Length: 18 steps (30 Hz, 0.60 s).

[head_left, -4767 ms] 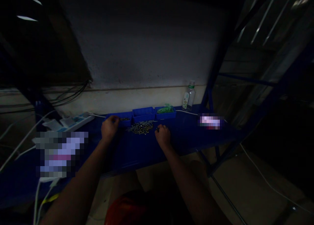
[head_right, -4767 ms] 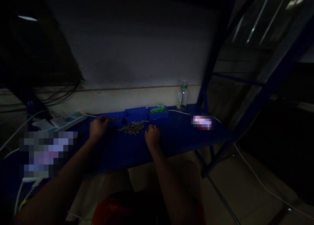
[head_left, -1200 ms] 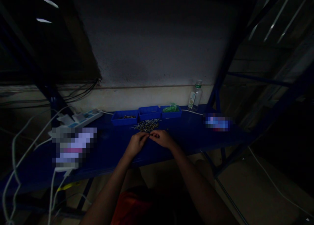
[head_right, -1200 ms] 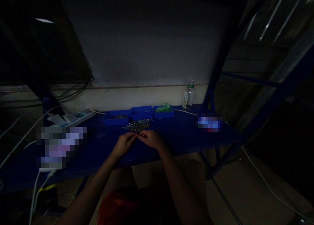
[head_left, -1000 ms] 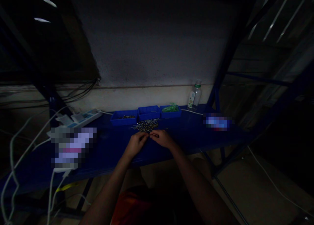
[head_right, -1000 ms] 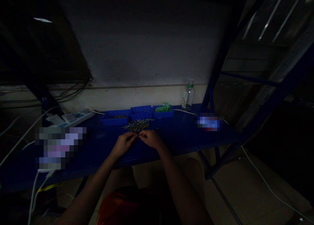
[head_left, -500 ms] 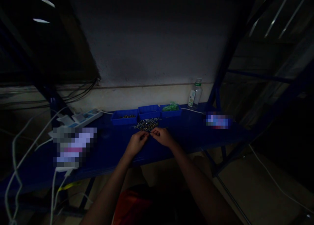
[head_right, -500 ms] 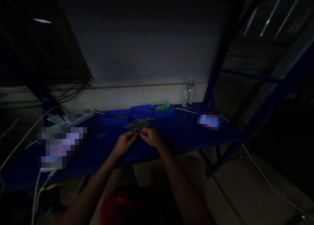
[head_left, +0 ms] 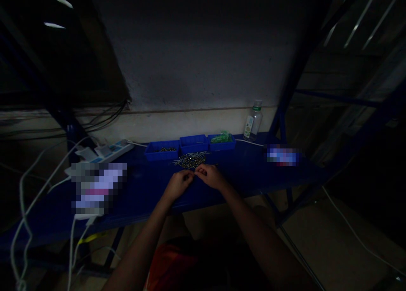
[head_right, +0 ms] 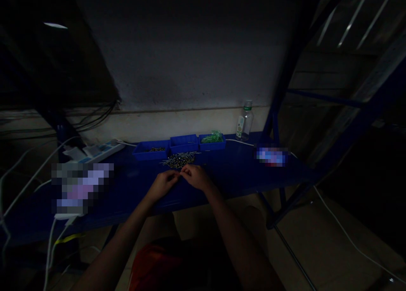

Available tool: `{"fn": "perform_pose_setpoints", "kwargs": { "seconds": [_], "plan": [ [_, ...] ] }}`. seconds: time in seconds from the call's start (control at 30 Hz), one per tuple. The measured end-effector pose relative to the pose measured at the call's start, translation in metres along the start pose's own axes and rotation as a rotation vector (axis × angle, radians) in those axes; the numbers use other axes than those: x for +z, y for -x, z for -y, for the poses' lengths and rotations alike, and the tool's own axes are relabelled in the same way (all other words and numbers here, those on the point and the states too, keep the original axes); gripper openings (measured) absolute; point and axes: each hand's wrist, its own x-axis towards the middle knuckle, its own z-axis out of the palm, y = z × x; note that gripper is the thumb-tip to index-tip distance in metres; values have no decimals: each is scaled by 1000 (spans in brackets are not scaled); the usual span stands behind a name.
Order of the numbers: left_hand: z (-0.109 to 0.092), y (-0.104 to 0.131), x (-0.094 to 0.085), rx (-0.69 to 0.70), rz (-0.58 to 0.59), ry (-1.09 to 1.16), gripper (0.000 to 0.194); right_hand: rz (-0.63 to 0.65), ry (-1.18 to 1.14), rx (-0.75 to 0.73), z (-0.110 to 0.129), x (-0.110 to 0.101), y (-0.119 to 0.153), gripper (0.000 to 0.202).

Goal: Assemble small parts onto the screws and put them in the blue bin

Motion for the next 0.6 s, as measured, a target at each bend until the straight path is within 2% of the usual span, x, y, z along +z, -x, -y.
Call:
{"fn": "perform_pose_setpoints", "kwargs": {
  "seconds": [0.33,0.6],
  "plan": [
    [4,-1,2,-13,8,44,21,-7,-1,-33,-3,2,2,12],
    [3,2,4,-43,-12,56,20,21,-44,31,-7,6,3,13]
  ]
}}
